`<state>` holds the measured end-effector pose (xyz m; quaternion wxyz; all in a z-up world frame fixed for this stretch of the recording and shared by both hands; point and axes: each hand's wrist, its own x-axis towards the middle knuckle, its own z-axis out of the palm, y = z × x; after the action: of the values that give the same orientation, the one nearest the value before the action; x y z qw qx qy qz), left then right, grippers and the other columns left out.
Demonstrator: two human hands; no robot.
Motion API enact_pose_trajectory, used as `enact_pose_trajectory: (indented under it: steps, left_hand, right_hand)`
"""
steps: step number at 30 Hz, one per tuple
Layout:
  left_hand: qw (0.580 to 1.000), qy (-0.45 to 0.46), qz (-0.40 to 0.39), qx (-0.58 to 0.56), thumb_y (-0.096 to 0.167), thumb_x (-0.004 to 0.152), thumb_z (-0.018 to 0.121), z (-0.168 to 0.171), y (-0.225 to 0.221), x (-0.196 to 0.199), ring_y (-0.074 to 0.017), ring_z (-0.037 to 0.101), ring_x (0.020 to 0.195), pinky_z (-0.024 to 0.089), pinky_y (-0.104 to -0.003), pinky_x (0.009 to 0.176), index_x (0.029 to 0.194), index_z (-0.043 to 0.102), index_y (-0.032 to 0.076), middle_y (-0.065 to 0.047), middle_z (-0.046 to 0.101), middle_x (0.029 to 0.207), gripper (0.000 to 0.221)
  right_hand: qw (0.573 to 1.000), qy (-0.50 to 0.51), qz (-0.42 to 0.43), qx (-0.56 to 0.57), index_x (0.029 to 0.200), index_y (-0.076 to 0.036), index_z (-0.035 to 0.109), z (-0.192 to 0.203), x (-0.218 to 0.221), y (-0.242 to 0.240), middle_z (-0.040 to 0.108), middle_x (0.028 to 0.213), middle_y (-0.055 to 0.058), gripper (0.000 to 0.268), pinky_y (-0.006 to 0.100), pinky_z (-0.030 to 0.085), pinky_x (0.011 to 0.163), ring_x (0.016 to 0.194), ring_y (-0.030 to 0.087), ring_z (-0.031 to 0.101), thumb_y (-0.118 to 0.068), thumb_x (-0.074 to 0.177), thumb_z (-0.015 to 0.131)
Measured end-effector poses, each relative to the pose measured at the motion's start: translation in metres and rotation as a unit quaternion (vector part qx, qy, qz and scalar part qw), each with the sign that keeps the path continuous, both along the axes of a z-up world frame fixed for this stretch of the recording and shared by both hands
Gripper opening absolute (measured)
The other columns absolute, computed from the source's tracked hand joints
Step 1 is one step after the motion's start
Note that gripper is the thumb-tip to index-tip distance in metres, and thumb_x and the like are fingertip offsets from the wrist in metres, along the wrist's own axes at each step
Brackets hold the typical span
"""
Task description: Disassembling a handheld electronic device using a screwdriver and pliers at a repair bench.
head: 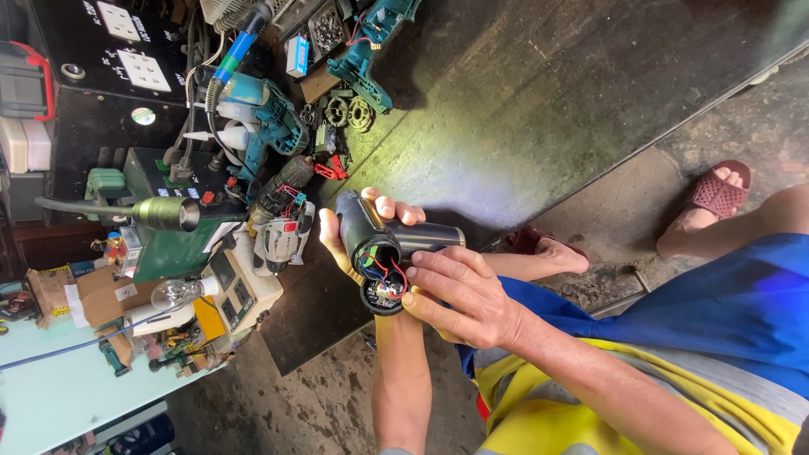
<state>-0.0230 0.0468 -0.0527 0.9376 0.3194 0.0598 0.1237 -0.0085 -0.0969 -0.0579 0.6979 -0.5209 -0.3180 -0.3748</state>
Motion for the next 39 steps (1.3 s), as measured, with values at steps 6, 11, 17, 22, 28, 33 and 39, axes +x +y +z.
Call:
enact_pose_trajectory:
  steps: [6, 11, 17, 22, 28, 33, 39]
  left_hand:
    - [0.999, 0.022, 0.021, -0.038, 0.064, 0.105, 0.036, -0.001, 0.004, -0.007, -0.0398, 0.06, 0.113, 0.047, -0.053, 0.099, 0.128, 0.046, 0.011, -0.013, 0.058, 0.106, 0.058]
    - [0.998, 0.044, 0.052, -0.018, 0.062, 0.105, 0.039, -0.001, 0.002, -0.008, -0.0413, 0.062, 0.108, 0.047, -0.053, 0.098, 0.124, 0.048, 0.01, -0.014, 0.059, 0.104, 0.056]
    - [0.994, 0.049, 0.101, 0.018, 0.061, 0.104, 0.042, 0.01, -0.008, -0.003, -0.0451, 0.068, 0.097, 0.057, -0.055, 0.084, 0.119, 0.052, 0.007, -0.018, 0.062, 0.097, 0.057]
    - [0.986, 0.045, 0.138, 0.086, 0.06, 0.105, 0.039, 0.028, -0.017, -0.002, -0.0477, 0.07, 0.089, 0.059, -0.051, 0.082, 0.115, 0.051, 0.009, -0.02, 0.062, 0.093, 0.053]
    - [0.96, 0.071, 0.208, 0.172, 0.062, 0.103, 0.042, 0.035, -0.031, -0.001, -0.0423, 0.073, 0.086, 0.062, -0.043, 0.076, 0.114, 0.056, 0.011, -0.021, 0.067, 0.09, 0.054]
    - [0.919, 0.189, 0.25, 0.24, 0.062, 0.103, 0.046, 0.071, -0.062, 0.007, -0.0242, 0.076, 0.069, 0.056, -0.024, 0.058, 0.103, 0.062, 0.02, -0.009, 0.076, 0.085, 0.044]
    - [0.915, 0.217, 0.252, 0.227, 0.058, 0.102, 0.047, 0.089, -0.073, -0.002, -0.0209, 0.071, 0.092, 0.055, -0.037, 0.085, 0.12, 0.059, 0.022, -0.006, 0.074, 0.104, 0.042]
  right_hand:
    - [0.999, -0.003, 0.031, -0.008, 0.108, -0.004, 0.077, -0.004, 0.003, -0.003, 0.077, 0.107, 0.024, 0.019, 0.05, 0.058, 0.081, 0.095, 0.04, 0.078, -0.006, 0.099, 0.06]
    - [0.999, -0.001, 0.045, -0.012, 0.109, -0.001, 0.076, -0.006, 0.005, -0.004, 0.077, 0.109, 0.025, 0.02, 0.051, 0.058, 0.082, 0.097, 0.041, 0.078, -0.008, 0.098, 0.06]
    - [0.998, 0.011, 0.064, -0.003, 0.102, 0.001, 0.075, -0.006, 0.006, -0.008, 0.078, 0.102, 0.025, 0.015, 0.049, 0.058, 0.079, 0.09, 0.042, 0.079, -0.005, 0.094, 0.063]
    - [0.994, 0.045, 0.098, 0.0, 0.095, 0.004, 0.07, -0.017, 0.005, -0.011, 0.077, 0.099, 0.027, 0.009, 0.052, 0.058, 0.078, 0.09, 0.046, 0.078, 0.002, 0.087, 0.07]
    - [0.966, 0.17, 0.195, -0.015, 0.107, 0.01, 0.07, -0.035, 0.0, -0.016, 0.076, 0.106, 0.026, 0.032, 0.048, 0.057, 0.086, 0.099, 0.042, 0.076, -0.001, 0.078, 0.079]
    - [0.912, 0.317, 0.248, 0.072, 0.146, 0.007, 0.034, -0.029, -0.009, -0.008, 0.068, 0.123, 0.024, 0.089, 0.039, 0.056, 0.097, 0.113, 0.025, 0.068, 0.002, 0.076, 0.088]
    - [0.796, 0.479, 0.347, 0.125, 0.157, -0.013, 0.02, -0.031, 0.001, -0.021, 0.071, 0.104, 0.016, 0.1, 0.031, 0.066, 0.083, 0.107, 0.022, 0.07, 0.011, 0.08, 0.079]
